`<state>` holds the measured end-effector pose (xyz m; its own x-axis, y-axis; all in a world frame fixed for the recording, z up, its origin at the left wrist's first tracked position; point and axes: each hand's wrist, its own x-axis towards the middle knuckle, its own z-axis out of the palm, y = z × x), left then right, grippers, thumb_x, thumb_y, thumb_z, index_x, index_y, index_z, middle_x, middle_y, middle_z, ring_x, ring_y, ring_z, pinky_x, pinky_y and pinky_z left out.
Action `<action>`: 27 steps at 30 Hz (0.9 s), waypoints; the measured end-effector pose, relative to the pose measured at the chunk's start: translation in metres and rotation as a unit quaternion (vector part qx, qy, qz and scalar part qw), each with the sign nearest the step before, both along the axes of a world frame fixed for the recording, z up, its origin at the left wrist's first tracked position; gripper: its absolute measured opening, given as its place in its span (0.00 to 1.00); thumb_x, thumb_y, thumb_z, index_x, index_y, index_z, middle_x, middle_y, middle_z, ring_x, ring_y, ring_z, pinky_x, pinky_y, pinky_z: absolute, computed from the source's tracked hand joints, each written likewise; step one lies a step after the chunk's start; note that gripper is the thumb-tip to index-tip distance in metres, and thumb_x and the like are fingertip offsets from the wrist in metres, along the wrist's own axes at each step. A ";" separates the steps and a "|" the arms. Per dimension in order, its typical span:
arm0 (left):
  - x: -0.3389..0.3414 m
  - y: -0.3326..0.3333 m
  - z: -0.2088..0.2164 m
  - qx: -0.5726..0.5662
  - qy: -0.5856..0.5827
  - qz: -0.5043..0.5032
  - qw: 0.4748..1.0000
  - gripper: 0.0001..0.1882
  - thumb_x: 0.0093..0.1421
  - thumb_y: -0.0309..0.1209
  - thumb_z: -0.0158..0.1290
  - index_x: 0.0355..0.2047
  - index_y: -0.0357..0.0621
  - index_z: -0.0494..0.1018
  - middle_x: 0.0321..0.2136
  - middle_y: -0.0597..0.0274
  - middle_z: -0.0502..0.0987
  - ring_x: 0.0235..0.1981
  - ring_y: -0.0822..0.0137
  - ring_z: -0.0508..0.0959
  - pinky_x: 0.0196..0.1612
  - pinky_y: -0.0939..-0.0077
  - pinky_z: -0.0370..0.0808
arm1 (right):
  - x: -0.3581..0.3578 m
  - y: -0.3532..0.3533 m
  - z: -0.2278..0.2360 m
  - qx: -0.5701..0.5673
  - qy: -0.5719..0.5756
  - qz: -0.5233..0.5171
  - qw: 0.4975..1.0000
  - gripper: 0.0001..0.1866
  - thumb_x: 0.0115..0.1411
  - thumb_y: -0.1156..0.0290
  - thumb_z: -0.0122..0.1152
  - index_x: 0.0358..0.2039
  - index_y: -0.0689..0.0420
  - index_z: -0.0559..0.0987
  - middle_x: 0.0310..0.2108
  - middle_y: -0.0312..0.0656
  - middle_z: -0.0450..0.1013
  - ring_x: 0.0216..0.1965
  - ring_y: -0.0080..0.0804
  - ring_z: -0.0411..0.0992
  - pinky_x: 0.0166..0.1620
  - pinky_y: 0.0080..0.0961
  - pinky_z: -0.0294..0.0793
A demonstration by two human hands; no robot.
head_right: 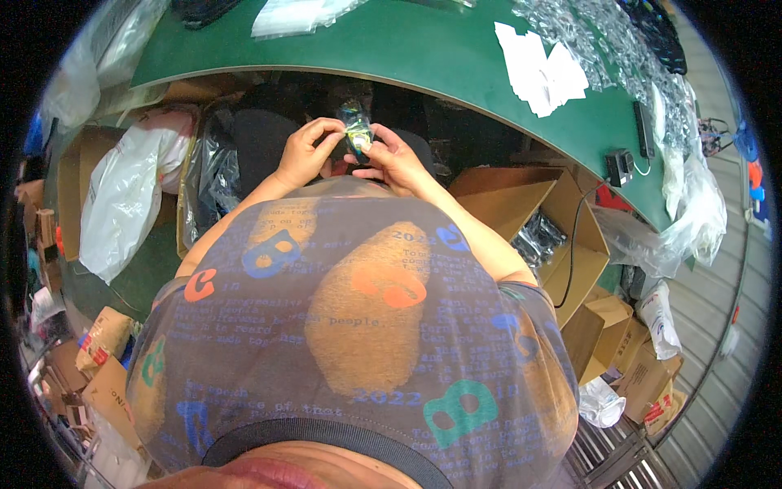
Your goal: Packaging swimming goggles into individual plastic zip-lock bags at a warehouse workstation.
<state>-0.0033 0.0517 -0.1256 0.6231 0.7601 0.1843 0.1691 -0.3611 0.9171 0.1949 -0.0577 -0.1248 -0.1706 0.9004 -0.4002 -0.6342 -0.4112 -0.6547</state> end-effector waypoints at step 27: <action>0.030 0.003 -0.008 0.135 0.078 -0.078 0.985 0.13 0.58 0.32 0.64 0.33 0.42 0.70 0.28 0.58 0.74 0.33 0.55 0.76 0.36 0.62 0.72 | -0.013 0.017 -0.012 -0.036 -0.313 -0.126 0.941 0.13 0.72 0.60 0.55 0.47 0.55 0.70 0.34 0.41 0.79 0.31 0.33 0.82 0.28 0.29 0.81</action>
<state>0.0263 0.0547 -0.1335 0.7652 0.5894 0.2590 0.2244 -0.6213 0.7508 0.1823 -0.0411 -0.1372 0.3342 0.8478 -0.4118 -0.2164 -0.3562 -0.9090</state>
